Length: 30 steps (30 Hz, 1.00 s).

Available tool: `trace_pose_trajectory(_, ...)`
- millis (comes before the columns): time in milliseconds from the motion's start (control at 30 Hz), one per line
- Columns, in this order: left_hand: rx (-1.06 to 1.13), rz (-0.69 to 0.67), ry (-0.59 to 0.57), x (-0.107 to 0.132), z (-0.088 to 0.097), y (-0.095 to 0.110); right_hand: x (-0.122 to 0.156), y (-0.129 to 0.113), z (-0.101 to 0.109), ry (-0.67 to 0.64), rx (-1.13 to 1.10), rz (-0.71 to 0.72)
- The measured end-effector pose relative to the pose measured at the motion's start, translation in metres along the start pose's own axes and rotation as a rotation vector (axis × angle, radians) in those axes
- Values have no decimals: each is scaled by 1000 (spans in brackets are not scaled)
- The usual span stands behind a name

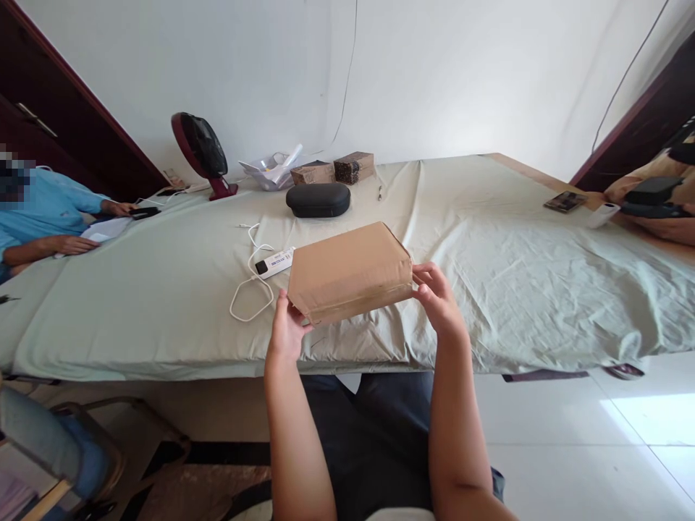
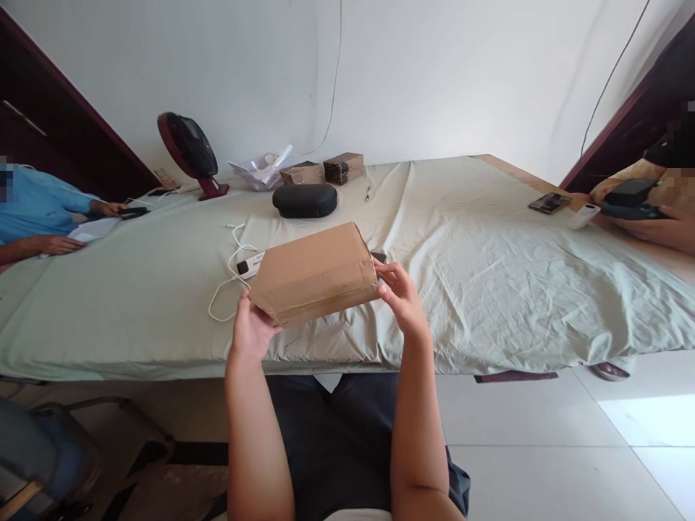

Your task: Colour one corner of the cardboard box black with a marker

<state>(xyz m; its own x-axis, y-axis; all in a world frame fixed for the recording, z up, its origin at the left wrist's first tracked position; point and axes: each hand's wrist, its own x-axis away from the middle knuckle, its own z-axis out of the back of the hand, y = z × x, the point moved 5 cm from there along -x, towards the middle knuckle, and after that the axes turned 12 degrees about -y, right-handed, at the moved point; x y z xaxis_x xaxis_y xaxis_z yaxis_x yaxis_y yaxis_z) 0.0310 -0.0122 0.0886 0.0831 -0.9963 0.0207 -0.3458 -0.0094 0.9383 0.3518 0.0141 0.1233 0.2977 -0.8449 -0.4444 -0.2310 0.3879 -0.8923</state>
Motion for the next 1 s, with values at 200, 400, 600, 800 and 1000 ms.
trace_pose_trajectory(200, -21, -33, -128, 8, -13, 12, 2, 6, 11, 88, 26, -55)
trace_pose_trajectory(400, -214, -120, -65, 1, -19, 5, 0, 14, 14, 163, 7, -74)
trace_pose_trajectory(600, -260, -98, -50, -4, -16, -7, 2, 18, 22, 203, 48, -64)
trace_pose_trajectory(800, -276, -164, -18, -11, -14, -10, 2, 21, 25, 188, 96, -67)
trace_pose_trajectory(1000, -255, -171, -52, -16, -3, -9, 2, 18, 27, 153, 67, -11)
